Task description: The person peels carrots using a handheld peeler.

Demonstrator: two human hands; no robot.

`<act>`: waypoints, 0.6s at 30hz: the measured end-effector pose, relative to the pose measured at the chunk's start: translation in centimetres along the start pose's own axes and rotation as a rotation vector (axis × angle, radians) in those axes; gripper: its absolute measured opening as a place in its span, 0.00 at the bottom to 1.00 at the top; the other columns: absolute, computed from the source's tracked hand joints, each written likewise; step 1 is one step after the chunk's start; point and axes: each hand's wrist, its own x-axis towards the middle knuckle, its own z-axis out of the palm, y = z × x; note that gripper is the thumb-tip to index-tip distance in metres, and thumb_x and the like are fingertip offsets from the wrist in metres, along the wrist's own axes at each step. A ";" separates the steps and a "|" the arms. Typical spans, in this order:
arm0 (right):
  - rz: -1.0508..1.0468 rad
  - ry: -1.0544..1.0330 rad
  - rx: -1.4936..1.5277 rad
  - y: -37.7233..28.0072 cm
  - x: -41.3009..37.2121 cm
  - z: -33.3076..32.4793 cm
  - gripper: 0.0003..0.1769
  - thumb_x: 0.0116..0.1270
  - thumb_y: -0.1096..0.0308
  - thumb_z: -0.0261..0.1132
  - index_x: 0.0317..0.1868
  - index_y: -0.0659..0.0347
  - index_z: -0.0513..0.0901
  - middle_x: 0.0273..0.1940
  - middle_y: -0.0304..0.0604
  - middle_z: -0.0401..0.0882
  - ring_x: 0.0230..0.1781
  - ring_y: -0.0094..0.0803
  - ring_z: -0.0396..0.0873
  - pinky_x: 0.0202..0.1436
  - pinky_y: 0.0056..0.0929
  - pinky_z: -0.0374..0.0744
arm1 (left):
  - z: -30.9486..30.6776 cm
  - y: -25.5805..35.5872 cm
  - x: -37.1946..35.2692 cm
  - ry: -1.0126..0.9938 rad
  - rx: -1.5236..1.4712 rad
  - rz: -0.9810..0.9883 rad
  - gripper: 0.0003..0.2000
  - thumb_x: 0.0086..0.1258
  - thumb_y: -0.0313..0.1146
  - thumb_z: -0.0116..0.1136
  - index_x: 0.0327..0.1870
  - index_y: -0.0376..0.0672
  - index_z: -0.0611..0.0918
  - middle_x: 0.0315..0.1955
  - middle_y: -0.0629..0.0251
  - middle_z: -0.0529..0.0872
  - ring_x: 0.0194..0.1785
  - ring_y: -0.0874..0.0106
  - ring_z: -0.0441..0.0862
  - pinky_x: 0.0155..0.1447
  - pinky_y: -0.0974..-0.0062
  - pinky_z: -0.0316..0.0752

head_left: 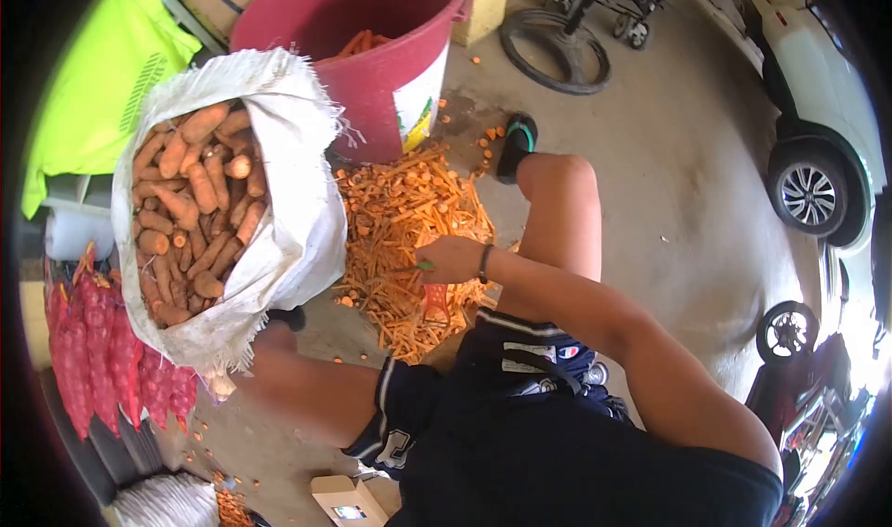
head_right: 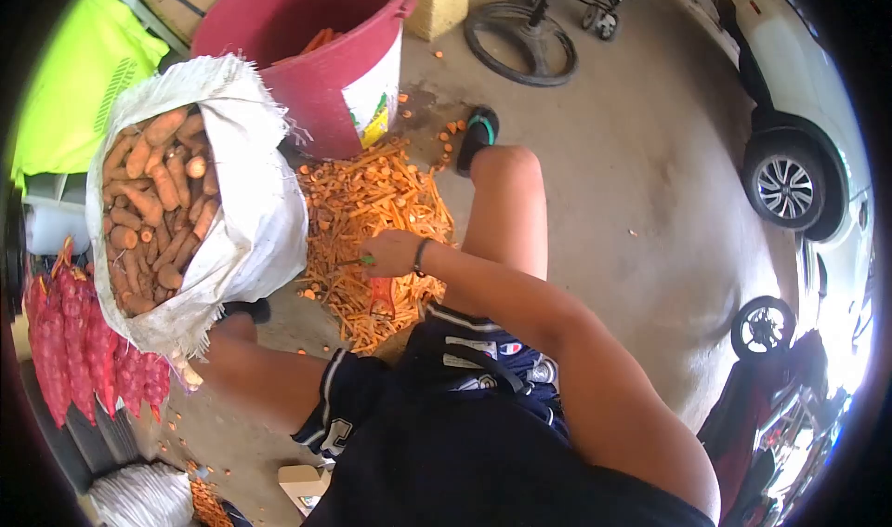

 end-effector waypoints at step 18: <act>0.980 0.079 1.245 1.9 -43.6 4.9 0.22 0.76 0.47 0.63 0.46 0.60 0.82 0.36 0.38 0.84 0.35 0.25 0.84 0.34 0.24 0.78 | -1.9 -0.4 -1.4 0.014 0.014 -0.037 0.06 0.73 0.33 0.61 0.42 0.41 0.79 0.29 0.68 0.81 0.34 0.77 0.78 0.41 0.72 0.75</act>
